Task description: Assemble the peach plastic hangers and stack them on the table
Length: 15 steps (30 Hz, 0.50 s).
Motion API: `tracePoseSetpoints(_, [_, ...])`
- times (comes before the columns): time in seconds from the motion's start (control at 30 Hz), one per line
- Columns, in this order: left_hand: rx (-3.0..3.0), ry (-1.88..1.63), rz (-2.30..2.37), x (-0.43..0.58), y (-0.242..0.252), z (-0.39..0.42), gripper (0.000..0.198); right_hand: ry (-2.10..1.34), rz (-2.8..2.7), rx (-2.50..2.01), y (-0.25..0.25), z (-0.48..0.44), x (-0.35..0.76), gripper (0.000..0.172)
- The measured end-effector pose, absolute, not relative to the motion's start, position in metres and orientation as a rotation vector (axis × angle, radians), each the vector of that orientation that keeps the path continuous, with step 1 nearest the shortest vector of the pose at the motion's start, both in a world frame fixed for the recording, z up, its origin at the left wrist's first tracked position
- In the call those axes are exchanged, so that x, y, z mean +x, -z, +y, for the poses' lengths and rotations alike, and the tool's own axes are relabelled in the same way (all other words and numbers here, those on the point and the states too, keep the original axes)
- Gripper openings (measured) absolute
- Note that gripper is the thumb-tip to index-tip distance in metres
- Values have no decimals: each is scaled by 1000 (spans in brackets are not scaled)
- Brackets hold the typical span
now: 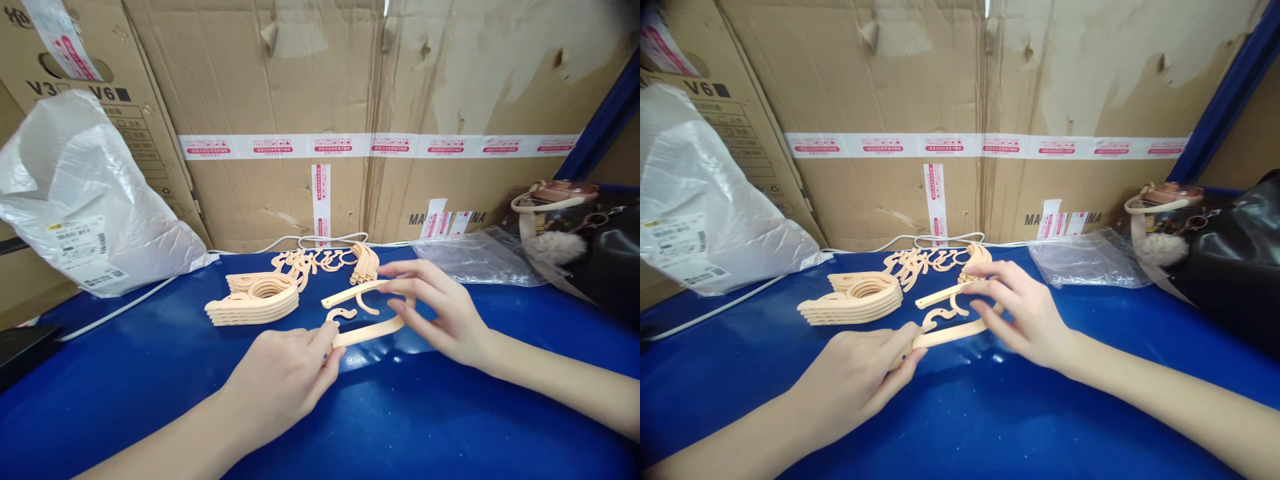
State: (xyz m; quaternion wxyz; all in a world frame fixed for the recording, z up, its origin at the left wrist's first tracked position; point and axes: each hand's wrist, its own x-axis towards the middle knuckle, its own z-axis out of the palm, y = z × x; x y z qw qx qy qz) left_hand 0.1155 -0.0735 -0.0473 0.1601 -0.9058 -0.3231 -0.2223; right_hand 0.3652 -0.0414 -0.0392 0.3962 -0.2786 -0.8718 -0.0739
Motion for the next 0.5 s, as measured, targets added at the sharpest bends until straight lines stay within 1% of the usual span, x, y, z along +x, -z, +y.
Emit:
tracePoseSetpoints(0.07, [-2578, 631, -916, 115, 48, -73, 35, 79, -2188, -821, 40, -33, 367, 23])
tracePoseSetpoints(0.17, [-2630, 582, -831, 116, 50, -75, 35, -306, -2222, -928, 46, -24, 367, 29])
tracePoseSetpoints(0.27, [-2718, 474, -649, 118, 51, -80, 35, -627, -2209, -926, 53, -22, 365, 25])
tracePoseSetpoints(0.37, [-2757, 404, -602, 118, 52, -81, 33, -660, -2184, -932, 54, -24, 363, 15])
tracePoseSetpoints(0.5, [-2751, 424, -784, 116, 51, -77, 25, -563, -2185, -971, 52, -26, 363, 11])
